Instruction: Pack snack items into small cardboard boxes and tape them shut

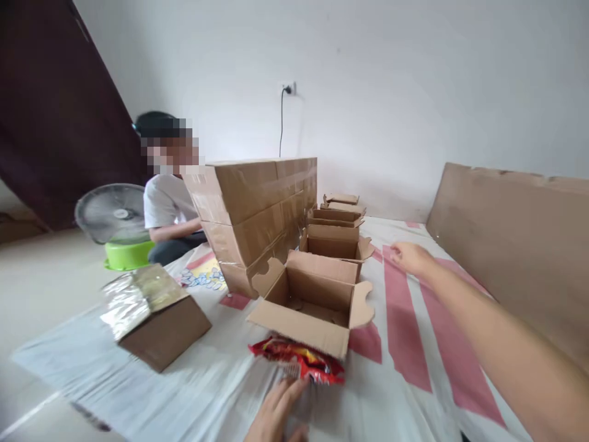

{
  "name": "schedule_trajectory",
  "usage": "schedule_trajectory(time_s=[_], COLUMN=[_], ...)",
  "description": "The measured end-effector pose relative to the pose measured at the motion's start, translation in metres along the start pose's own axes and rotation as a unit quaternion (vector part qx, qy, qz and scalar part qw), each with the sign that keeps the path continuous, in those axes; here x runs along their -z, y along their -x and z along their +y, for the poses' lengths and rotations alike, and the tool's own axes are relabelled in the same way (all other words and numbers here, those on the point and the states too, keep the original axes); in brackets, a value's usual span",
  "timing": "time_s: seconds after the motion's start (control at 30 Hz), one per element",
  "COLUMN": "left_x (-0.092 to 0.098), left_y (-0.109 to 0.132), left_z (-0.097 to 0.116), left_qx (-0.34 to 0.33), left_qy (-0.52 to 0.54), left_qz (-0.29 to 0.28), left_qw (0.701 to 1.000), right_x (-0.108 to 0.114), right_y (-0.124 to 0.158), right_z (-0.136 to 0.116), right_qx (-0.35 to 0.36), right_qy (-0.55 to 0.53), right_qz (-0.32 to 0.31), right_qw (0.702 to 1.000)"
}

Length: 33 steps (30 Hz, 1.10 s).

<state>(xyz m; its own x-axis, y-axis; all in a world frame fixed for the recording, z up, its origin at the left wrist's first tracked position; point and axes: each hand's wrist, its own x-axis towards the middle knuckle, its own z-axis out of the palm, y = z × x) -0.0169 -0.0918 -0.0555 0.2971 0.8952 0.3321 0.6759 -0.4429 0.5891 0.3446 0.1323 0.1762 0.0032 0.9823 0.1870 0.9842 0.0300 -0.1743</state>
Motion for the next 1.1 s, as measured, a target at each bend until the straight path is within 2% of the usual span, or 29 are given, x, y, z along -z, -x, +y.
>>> schedule_trajectory(time_s=[0.03, 0.1, 0.2, 0.27, 0.37, 0.47, 0.53, 0.6, 0.67, 0.73, 0.8, 0.87, 0.97, 1.1], left_x=[0.011, 0.03, 0.047, 0.048, 0.038, 0.028, 0.027, 0.032, 0.038, 0.042, 0.043, 0.041, 0.042, 0.064], left_y=[-0.007, -0.022, -0.05, -0.066, -0.081, -0.089, -0.098, -0.112, -0.13, -0.145, -0.149, -0.14, -0.105, -0.049], left_z=[0.008, 0.025, 0.045, 0.052, 0.05, 0.04, 0.033, 0.028, 0.024, 0.021, 0.02, 0.018, 0.012, -0.004], left_qx=[-0.028, -0.042, -0.001, 0.035, 0.057, 0.042, 0.028, 0.022, 0.031, 0.067, 0.107, 0.118, 0.081, 0.034], left_qy=[-0.004, -0.024, -0.087, -0.138, -0.207, -0.258, -0.279, -0.294, -0.303, -0.303, -0.291, -0.266, -0.207, -0.14], left_qz=[-0.015, -0.035, -0.034, -0.02, 0.014, 0.055, 0.07, 0.076, 0.07, 0.05, 0.036, 0.039, 0.041, 0.007], left_qw=[0.999, 0.998, 0.996, 0.99, 0.977, 0.964, 0.957, 0.952, 0.95, 0.949, 0.95, 0.956, 0.974, 0.99], right_x=[-0.002, -0.01, -0.039, -0.07, -0.123, -0.161, -0.172, -0.172, -0.167, -0.162, -0.16, -0.161, -0.164, -0.167], right_y=[0.032, 0.098, 0.188, 0.234, 0.274, 0.288, 0.293, 0.295, 0.297, 0.298, 0.298, 0.299, 0.302, 0.304], right_z=[0.0, -0.004, -0.019, -0.033, -0.059, -0.082, -0.093, -0.098, -0.1, -0.1, -0.099, -0.098, -0.098, -0.094], right_qx=[0.002, 0.016, 0.05, 0.067, 0.074, 0.049, 0.056, 0.082, 0.102, 0.106, 0.107, 0.111, 0.114, 0.114], right_qy=[-0.021, -0.062, -0.126, -0.24, -0.342, -0.36, -0.324, -0.289, -0.28, -0.281, -0.279, -0.276, -0.279, -0.289], right_qz=[-0.008, -0.027, -0.066, -0.111, -0.086, -0.047, -0.008, 0.013, 0.008, 0.002, -0.001, 0.0, 0.006, 0.01], right_qw=[1.0, 0.998, 0.989, 0.962, 0.933, 0.93, 0.944, 0.954, 0.955, 0.954, 0.954, 0.955, 0.954, 0.95])
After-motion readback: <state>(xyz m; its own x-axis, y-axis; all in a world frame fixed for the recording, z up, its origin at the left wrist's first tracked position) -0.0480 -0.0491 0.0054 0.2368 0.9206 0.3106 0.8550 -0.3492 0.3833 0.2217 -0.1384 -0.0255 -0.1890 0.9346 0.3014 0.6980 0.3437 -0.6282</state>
